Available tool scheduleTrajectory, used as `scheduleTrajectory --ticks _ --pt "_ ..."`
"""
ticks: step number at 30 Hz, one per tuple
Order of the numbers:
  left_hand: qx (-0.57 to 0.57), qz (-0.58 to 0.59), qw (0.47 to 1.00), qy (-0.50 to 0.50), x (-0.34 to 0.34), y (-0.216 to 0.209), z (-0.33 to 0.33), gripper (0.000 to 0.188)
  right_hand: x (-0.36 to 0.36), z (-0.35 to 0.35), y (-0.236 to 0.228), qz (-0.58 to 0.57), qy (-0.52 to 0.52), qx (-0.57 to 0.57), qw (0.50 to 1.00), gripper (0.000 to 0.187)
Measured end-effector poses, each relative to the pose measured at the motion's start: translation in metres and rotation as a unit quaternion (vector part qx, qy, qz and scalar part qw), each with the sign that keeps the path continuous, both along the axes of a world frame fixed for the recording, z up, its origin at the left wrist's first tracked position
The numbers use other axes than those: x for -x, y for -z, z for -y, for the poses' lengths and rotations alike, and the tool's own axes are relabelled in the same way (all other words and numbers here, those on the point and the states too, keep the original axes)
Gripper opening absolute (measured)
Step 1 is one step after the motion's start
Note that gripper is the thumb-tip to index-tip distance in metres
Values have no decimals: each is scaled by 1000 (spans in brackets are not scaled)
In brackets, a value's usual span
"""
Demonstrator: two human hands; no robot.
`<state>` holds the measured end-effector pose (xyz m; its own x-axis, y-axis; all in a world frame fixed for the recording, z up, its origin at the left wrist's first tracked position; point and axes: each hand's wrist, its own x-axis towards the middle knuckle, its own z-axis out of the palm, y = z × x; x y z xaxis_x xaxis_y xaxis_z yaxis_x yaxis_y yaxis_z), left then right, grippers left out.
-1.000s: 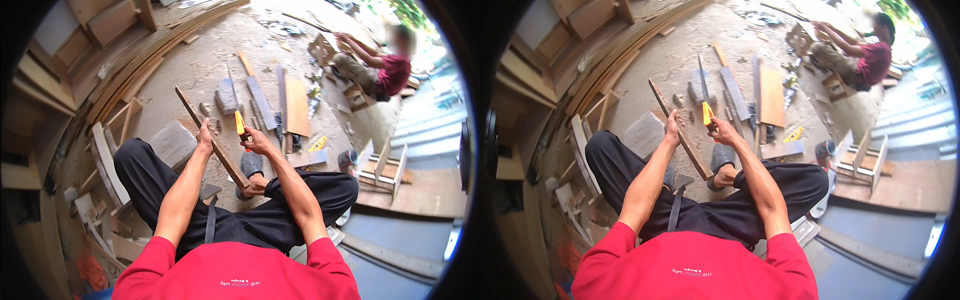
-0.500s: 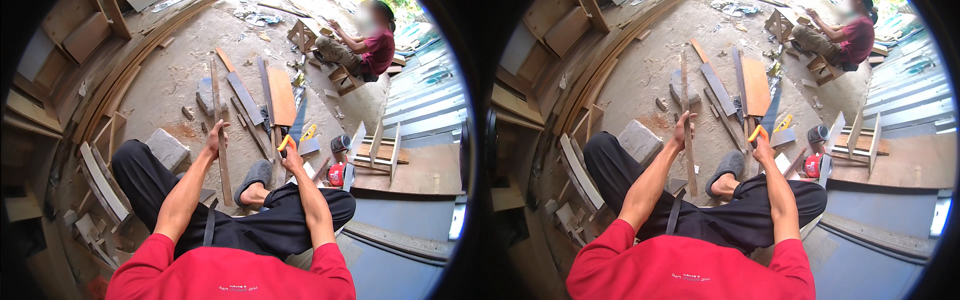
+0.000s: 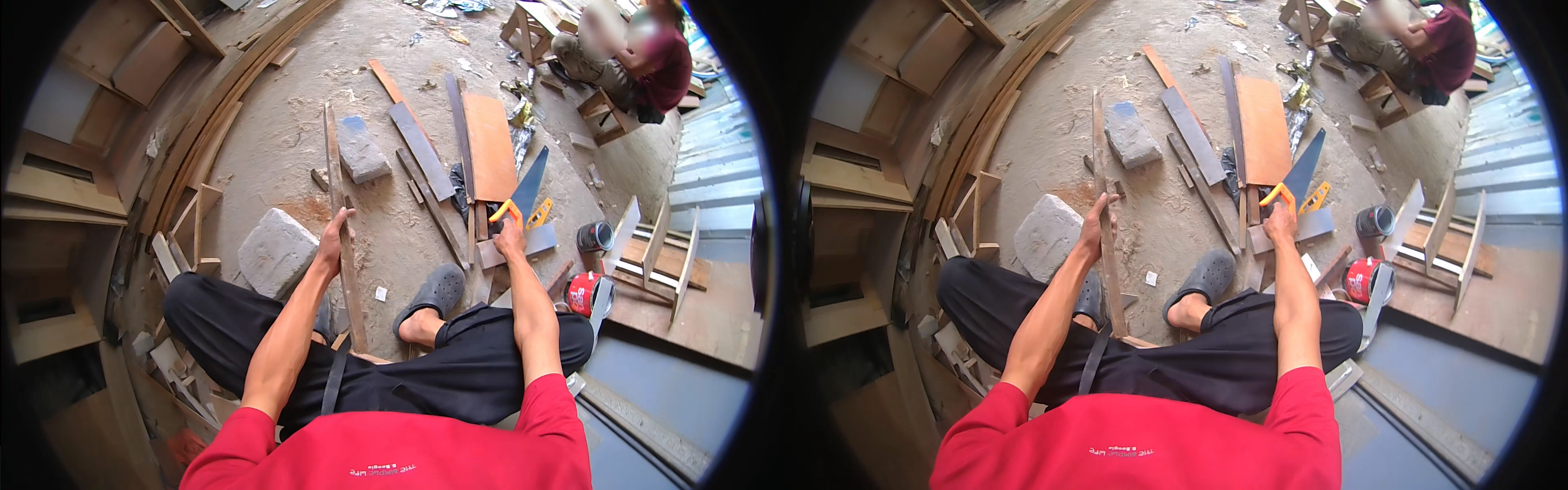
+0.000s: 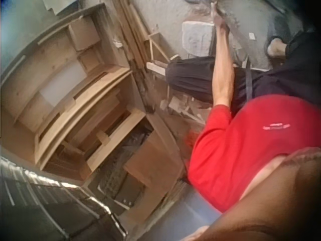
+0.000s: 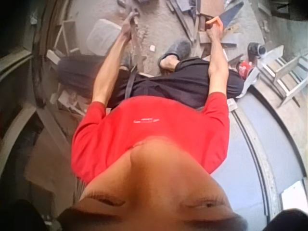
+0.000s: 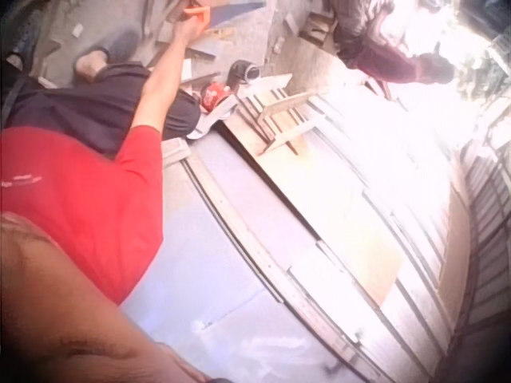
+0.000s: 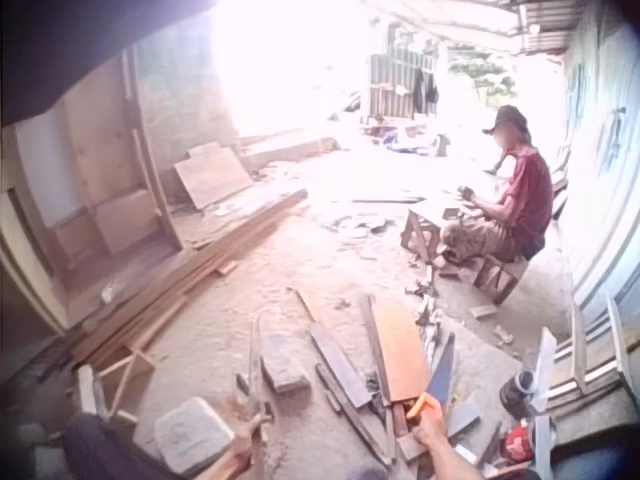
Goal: The person sits on the floor and assembles a wooden frame by placing a white plank onto a structure. They use a hammer to drive nails into the wood to secure the plank in place.
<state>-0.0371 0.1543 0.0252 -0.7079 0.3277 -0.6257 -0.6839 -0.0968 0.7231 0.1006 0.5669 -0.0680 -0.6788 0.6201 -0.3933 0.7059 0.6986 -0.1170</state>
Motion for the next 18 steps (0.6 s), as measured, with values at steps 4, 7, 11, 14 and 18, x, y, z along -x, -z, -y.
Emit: scheduleTrajectory --ticks 4,7,11,14,18 --pt "24 14 999 -22 4 9 18 51 3 -39 21 11 14 12 1000 45" --pt "40 24 998 -45 6 13 23 49 6 -48 31 17 27 -55 998 44" --pt "51 27 997 -57 6 12 26 48 7 -59 36 10 113 -127 985 26" --pt "63 27 995 -70 7 8 31 47 18 -56 18 45 167 -31 984 27" --pt "56 17 996 -67 13 8 27 45 12 -70 38 16 250 -3 968 46"
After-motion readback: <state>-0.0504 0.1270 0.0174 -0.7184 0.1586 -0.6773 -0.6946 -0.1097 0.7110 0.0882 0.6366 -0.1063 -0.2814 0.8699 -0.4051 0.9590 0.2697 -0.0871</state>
